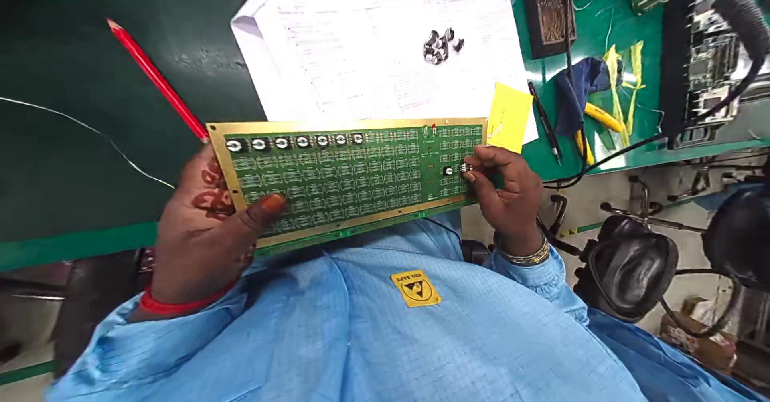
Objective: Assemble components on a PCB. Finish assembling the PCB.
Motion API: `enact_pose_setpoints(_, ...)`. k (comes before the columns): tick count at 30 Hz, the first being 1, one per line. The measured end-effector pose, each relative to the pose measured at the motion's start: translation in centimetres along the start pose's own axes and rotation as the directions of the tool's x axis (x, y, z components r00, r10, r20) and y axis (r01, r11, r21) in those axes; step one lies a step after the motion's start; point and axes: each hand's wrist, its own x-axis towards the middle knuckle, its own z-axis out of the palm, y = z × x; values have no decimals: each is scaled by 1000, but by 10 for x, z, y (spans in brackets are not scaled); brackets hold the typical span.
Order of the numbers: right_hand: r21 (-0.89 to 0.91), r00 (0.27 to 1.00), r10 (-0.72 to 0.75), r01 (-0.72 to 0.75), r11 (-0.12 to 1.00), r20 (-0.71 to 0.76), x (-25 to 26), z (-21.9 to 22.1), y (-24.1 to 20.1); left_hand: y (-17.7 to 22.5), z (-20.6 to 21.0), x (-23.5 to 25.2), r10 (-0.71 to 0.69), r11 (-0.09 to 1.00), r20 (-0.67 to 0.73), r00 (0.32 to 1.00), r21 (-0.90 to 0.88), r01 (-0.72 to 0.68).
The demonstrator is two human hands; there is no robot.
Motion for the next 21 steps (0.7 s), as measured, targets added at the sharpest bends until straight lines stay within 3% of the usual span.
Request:
enact_pose_setpoints(9, -142, 997, -70, 73, 987, 21, 1, -1, -1, -1, 0, 0, -1, 1000, -3, 1000, 9, 1)
enact_pose_setpoints(15, -338, 972, -230, 235, 911, 55, 3, -1, -6, -2, -1, 1, 15, 1000, 16, 1000, -10, -15)
enact_pose_setpoints(21, -347, 959, -266, 283, 894, 99, 6, -3, -7, -2, -1, 1, 17, 1000, 26, 1000, -8, -17)
